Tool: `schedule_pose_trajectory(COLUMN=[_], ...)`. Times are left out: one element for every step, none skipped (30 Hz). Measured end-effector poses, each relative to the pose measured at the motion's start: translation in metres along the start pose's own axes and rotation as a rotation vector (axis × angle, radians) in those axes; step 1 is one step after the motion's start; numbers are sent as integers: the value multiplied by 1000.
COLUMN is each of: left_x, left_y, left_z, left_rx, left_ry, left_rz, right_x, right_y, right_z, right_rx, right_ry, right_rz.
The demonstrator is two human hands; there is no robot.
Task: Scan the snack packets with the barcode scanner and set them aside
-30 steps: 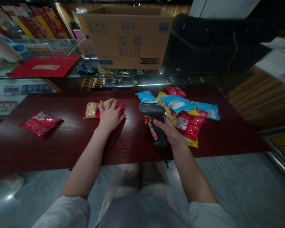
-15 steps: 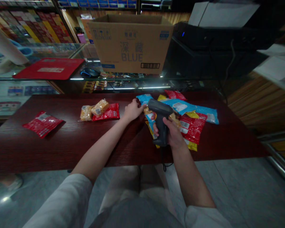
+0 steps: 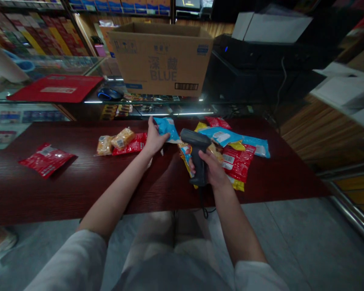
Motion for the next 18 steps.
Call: schedule_pose_trajectory(left_x=[12,24,35,45,52,58,61,63,64,65,65,65,66,67,68,69,71,72], left_y=[-3,-5,-6,-7,-8,-9,-9,-9,-9,-8,-7,-6,-5,-4,-3,-2,-2,-1], left_z=[-11,-22,-33,-43,-52,-60,-65,-68,-69,-70,-69,-68,-68,-67,-67,-68,-68,-69], left_rx=[3,-16,-42,-67,-80,-77,-77,-78,-82,-89,-96,-99,-98,-96,-95,-97,-102,-108], left_ry=[-7,-14,-21,-27,-38,-55,-71,-88,-102,-114,-126,-136,-145,-151,-154,-157,-162,-169], left_rz=[-1,12,34,52,59,59,60,54,44,31,18,4,-4,-5,-1,5,8,9], right_x=[-1,-1,-2,-3,-4,-4,-5,-5,-4,-4,-3,-3,-2,-1,-1,0,0,1], right_y=[0,0,0,0,-1,-1,-1,0,0,1,2,3,4,5,6,7,8,9], right_z=[0,0,0,0,0,-1,-1,-1,-1,-1,-1,-1,0,1,1,2,2,3], right_rx=[-1,0,1,-1,-9,-22,-37,-53,-59,-59,-54,-49,-49,-53,-59,-65,-70,-74], right_ry=[2,5,7,9,7,1,-6,-15,-21,-24,-26,-26,-26,-27,-26,-24,-23,-25], right_rz=[-16,-29,-35,-34,-28,-22,-19,-17,-15,-15,-16,-19,-24,-31,-39,-47,-53,-55])
Point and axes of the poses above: each hand's wrist, its own z-axis towards the middle knuckle, its own x-axis out of the back of the hand, y = z × x, the point moved 2 cm from there along z, towards the middle knuckle, and after that the axes turned 7 degrees about z, right-handed, at the moved point
